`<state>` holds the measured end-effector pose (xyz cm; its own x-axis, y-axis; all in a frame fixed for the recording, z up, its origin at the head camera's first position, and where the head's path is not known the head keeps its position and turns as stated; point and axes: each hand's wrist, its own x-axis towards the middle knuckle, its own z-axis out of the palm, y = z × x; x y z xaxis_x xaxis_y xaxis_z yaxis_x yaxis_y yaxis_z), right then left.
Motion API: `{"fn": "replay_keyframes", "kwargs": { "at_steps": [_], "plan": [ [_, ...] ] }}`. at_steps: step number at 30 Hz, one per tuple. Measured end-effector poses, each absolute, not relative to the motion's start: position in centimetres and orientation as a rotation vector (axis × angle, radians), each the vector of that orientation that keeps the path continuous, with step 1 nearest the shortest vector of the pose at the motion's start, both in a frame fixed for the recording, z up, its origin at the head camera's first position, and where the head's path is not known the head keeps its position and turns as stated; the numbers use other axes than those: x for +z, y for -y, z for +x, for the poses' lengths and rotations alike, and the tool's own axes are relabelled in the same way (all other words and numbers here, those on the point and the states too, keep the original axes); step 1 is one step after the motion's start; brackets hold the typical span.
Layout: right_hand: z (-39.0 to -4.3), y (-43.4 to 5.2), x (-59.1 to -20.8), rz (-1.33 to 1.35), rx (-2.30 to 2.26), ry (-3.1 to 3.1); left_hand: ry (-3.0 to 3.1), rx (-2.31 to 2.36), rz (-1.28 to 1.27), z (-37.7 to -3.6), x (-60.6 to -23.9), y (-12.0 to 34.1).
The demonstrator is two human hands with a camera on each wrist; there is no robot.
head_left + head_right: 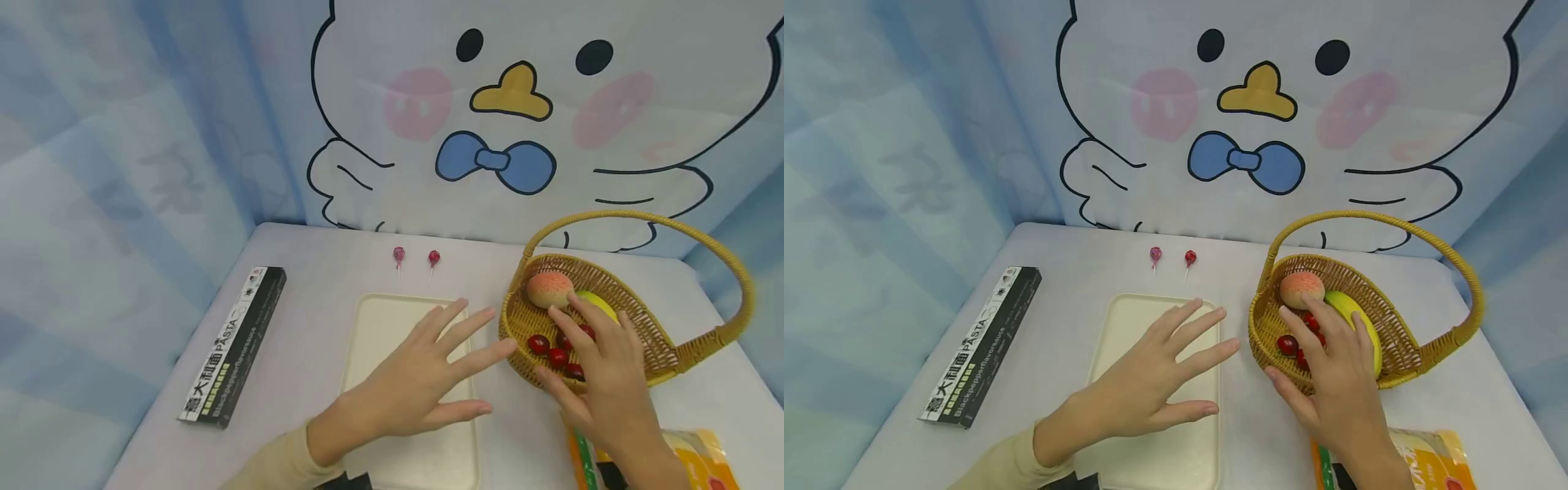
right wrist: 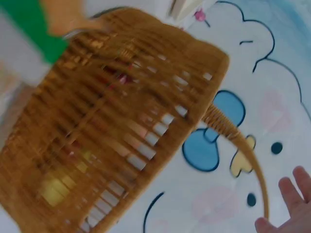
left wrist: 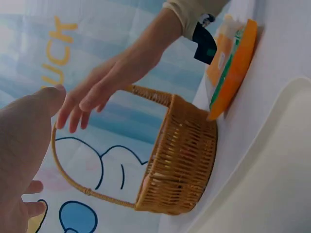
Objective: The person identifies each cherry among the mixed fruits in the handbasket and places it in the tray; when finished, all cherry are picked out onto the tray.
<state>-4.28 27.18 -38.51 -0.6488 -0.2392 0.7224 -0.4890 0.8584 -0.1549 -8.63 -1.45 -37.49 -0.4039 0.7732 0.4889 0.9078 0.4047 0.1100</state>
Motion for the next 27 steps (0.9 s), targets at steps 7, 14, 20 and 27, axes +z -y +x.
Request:
{"fn": "replay_keyframes", "kwargs": {
  "at_steps": [7,14,20,27],
  "plan": [
    [-2.3,-30.8,-38.4,0.255,0.430,2.357,2.337,-0.846,-1.554,-9.2,-38.5,-2.3],
    [-0.1,-34.8,-38.6,0.123,0.368,2.290,2.461,-0.899,-1.703,-9.3,-39.2,-5.6],
    [1.0,-37.5,-38.2,0.034,0.352,2.299,2.488,-0.917,-1.745,-9.6,-39.2,-7.9],
    [1.0,-40.1,-39.1,0.025,0.400,2.331,2.502,-0.976,-1.775,-10.3,-39.5,-10.2]
  ]
}}
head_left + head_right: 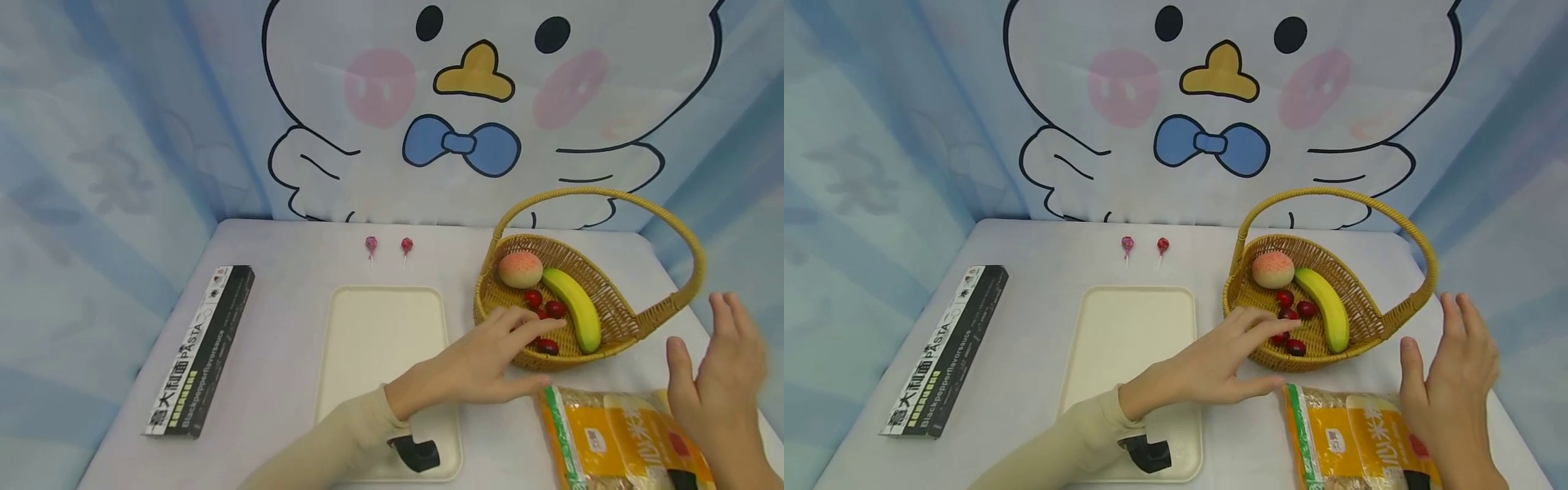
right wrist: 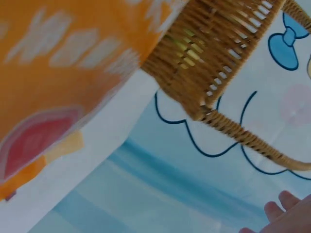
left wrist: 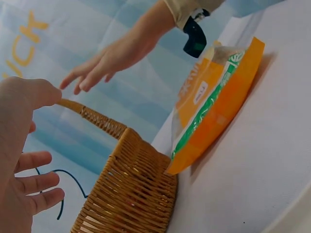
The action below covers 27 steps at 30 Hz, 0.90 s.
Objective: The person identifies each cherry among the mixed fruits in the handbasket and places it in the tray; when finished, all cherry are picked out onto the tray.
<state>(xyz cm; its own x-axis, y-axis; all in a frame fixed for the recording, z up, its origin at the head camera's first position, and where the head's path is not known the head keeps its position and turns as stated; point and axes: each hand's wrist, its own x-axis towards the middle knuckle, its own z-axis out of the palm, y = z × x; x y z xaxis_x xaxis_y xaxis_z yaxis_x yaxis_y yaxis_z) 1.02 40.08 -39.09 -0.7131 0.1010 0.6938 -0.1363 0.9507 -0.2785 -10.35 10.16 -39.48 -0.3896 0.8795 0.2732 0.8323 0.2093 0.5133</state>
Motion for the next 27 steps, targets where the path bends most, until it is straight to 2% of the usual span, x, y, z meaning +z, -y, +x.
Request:
{"fn": "replay_keyframes", "kwargs": {
  "at_steps": [12,27],
  "plan": [
    [-0.3,-43.2,-39.9,-0.033,0.448,2.462,-2.296,1.030,1.576,-11.2,-39.4,-11.9],
    [-0.9,-44.6,-40.6,-0.073,0.605,2.600,-2.290,1.115,1.542,-12.3,-39.9,-13.2]
  ]
}}
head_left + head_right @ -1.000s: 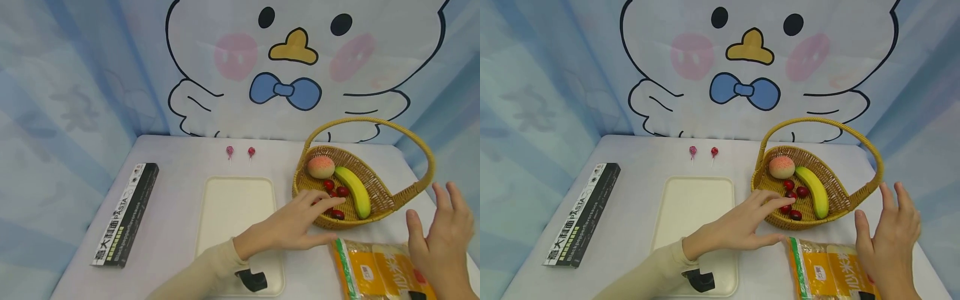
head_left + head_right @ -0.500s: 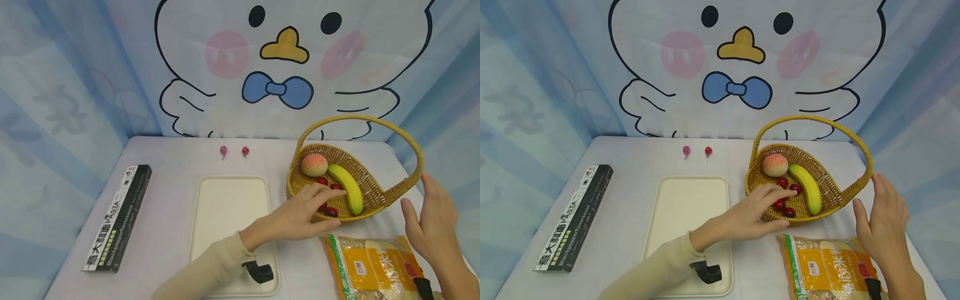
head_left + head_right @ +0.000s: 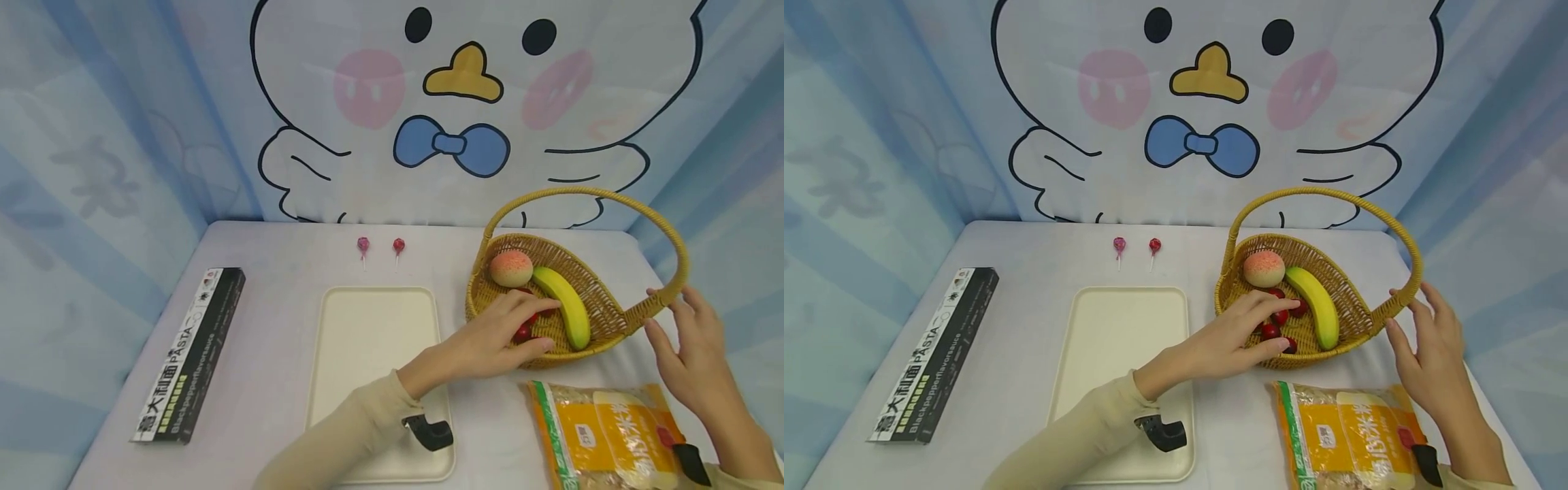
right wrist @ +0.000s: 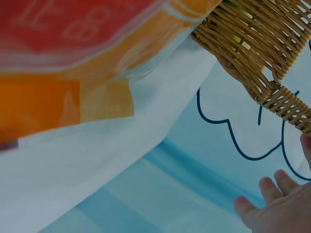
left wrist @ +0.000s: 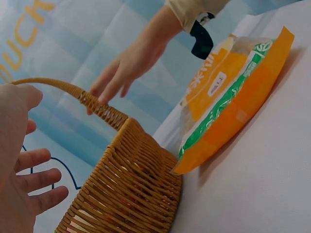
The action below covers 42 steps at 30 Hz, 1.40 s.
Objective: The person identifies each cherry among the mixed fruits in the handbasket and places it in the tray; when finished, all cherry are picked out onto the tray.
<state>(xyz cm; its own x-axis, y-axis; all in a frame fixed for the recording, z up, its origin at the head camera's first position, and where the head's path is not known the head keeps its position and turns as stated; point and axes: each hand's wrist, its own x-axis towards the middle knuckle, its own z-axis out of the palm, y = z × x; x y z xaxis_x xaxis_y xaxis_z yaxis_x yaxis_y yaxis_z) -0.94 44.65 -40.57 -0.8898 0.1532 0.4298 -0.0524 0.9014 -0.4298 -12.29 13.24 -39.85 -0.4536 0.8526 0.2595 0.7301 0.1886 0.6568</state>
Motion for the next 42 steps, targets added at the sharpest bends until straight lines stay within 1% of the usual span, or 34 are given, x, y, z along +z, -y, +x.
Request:
{"fn": "replay_keyframes", "kwargs": {
  "at_steps": [21,32,37,42],
  "plan": [
    [-0.9,-44.6,-40.3,-0.091,0.596,2.626,-2.310,1.130,1.482,-13.3,-41.1,-15.6],
    [-1.0,-44.6,-40.4,-0.097,0.592,2.623,-2.273,1.136,1.434,-14.3,-40.6,-17.0],
    [-0.9,-44.7,-40.5,-0.106,0.591,2.628,-2.301,1.085,1.441,-14.8,-40.6,-17.3],
    [-1.0,-44.8,-40.6,-0.085,0.597,2.611,-2.325,1.029,1.392,-15.3,-40.5,-18.1]
  ]
}}
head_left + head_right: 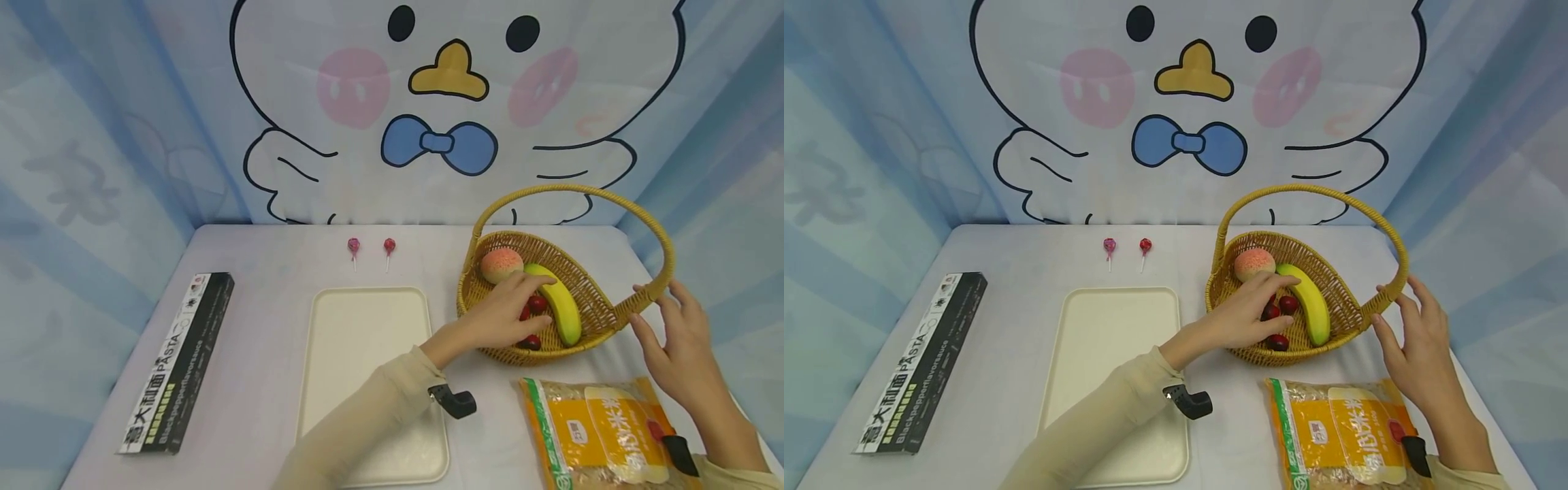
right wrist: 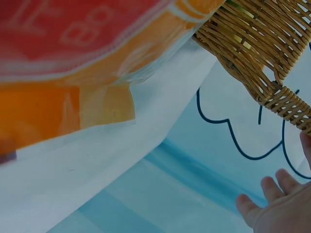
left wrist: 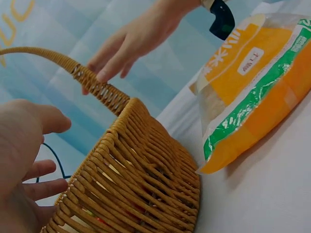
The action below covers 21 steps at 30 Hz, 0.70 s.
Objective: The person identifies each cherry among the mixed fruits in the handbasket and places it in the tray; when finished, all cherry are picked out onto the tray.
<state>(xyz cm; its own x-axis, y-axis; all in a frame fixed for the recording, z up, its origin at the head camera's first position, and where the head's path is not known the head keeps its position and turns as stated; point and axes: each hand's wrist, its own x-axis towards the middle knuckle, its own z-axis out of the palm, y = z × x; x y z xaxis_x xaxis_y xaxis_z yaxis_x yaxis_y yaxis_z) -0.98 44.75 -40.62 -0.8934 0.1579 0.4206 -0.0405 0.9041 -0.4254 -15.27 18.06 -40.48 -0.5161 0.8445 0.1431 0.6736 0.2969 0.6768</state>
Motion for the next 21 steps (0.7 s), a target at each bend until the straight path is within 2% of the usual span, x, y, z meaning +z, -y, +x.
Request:
{"fn": "replay_keyframes", "kwargs": {
  "at_steps": [21],
  "plan": [
    [-1.4,-44.8,-41.0,-0.021,0.536,2.526,-2.253,0.836,1.390,-17.6,-41.0,-20.6]
  ]
}}
